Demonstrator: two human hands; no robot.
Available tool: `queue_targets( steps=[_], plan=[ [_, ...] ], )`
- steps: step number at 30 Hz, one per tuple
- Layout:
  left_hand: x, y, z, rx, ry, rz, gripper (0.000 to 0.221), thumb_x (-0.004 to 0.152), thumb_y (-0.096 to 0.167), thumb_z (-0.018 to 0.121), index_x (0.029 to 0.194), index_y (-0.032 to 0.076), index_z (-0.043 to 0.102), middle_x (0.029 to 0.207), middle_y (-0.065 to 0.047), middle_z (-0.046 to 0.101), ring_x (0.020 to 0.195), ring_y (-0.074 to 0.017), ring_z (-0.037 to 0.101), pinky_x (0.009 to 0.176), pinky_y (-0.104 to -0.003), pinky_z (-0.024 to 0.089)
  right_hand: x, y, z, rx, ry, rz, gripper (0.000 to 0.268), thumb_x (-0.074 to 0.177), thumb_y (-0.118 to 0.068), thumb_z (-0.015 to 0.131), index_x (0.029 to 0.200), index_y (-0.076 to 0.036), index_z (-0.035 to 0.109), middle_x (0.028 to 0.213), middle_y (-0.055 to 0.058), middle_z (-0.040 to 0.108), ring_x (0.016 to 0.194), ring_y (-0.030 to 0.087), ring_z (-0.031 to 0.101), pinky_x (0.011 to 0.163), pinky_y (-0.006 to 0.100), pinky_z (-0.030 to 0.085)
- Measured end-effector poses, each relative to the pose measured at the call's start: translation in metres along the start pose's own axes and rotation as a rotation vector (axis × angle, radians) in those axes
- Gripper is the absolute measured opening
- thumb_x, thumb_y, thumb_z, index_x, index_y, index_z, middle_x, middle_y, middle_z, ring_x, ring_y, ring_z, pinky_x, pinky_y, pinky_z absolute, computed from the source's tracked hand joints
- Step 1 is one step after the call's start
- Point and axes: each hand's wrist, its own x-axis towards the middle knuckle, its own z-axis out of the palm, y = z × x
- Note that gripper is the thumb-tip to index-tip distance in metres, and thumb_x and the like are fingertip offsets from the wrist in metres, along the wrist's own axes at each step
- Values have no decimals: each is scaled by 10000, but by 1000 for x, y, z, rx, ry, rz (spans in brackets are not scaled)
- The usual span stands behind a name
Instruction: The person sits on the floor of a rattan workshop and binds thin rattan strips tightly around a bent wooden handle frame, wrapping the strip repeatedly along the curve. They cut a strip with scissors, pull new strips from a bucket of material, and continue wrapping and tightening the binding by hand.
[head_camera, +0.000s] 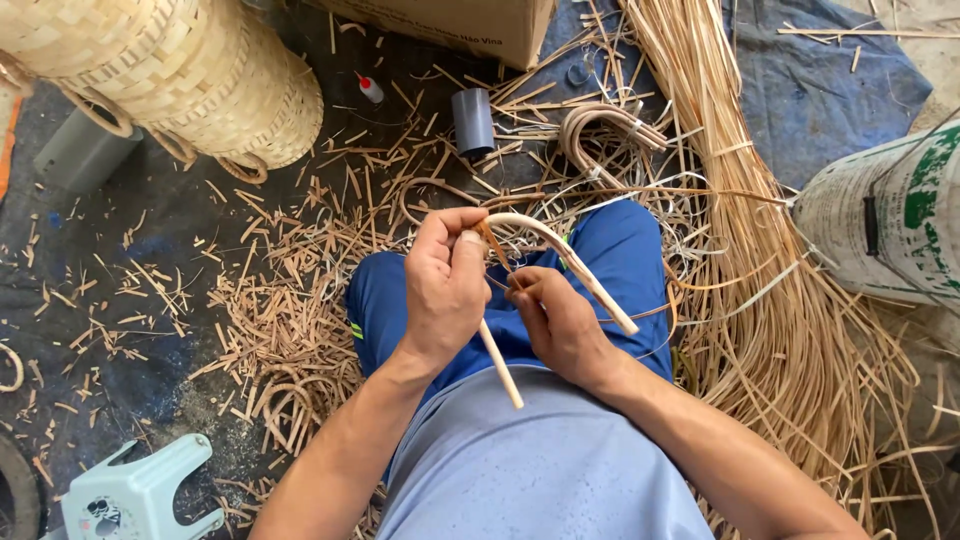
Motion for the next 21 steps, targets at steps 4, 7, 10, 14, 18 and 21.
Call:
queue_targets(
  steps=[4,7,10,14,18,21],
  plan=[
    [-5,11,0,-277,-75,-310,185,1020,69,517,1173,-15,578,768,3,539,535,-1,411,415,-190,340,-3,63,3,89,-32,193,144,1025,-18,611,1156,12,558,913,112,683,760,216,717,654,324,577],
    [-18,24,4,-267,-169,-405,202,1013,73,533,1179,-32,585,770,-2,550,537,0,419,413,-188,342,22,90,-12,-9,-46,82,155,1018,-28,652,1142,-2,562,923,133,672,760,259,706,646,353,570],
    [-17,33,12,-153,-252,-420,224,1010,90,548,1185,-42,592,768,-7,573,533,-16,450,416,-196,364,76,78,-49,-125,-55,-126,173,1017,-41,697,1133,-15,572,992,159,672,826,336,705,682,401,577],
    [-8,33,7,70,-333,-326,229,1016,97,572,1195,-38,621,801,0,603,609,-33,501,494,-222,414,139,32,-96,-305,-178,-541,252,1000,-107,763,1038,-11,533,1055,169,684,836,316,694,663,404,555],
    [6,49,5,299,-339,-141,197,1023,76,586,1182,-10,664,816,-15,636,676,-71,546,565,-264,454,134,-16,-121,-558,-239,-771,196,952,-86,707,1033,-28,538,1067,159,677,855,286,691,728,402,583],
    [12,46,1,556,-214,240,170,1033,47,585,1193,34,639,908,-74,659,761,-164,610,657,-314,508,103,-43,-117,-529,-297,-488,159,981,-129,694,999,-51,557,940,112,678,772,259,688,634,386,560]
  ],
)
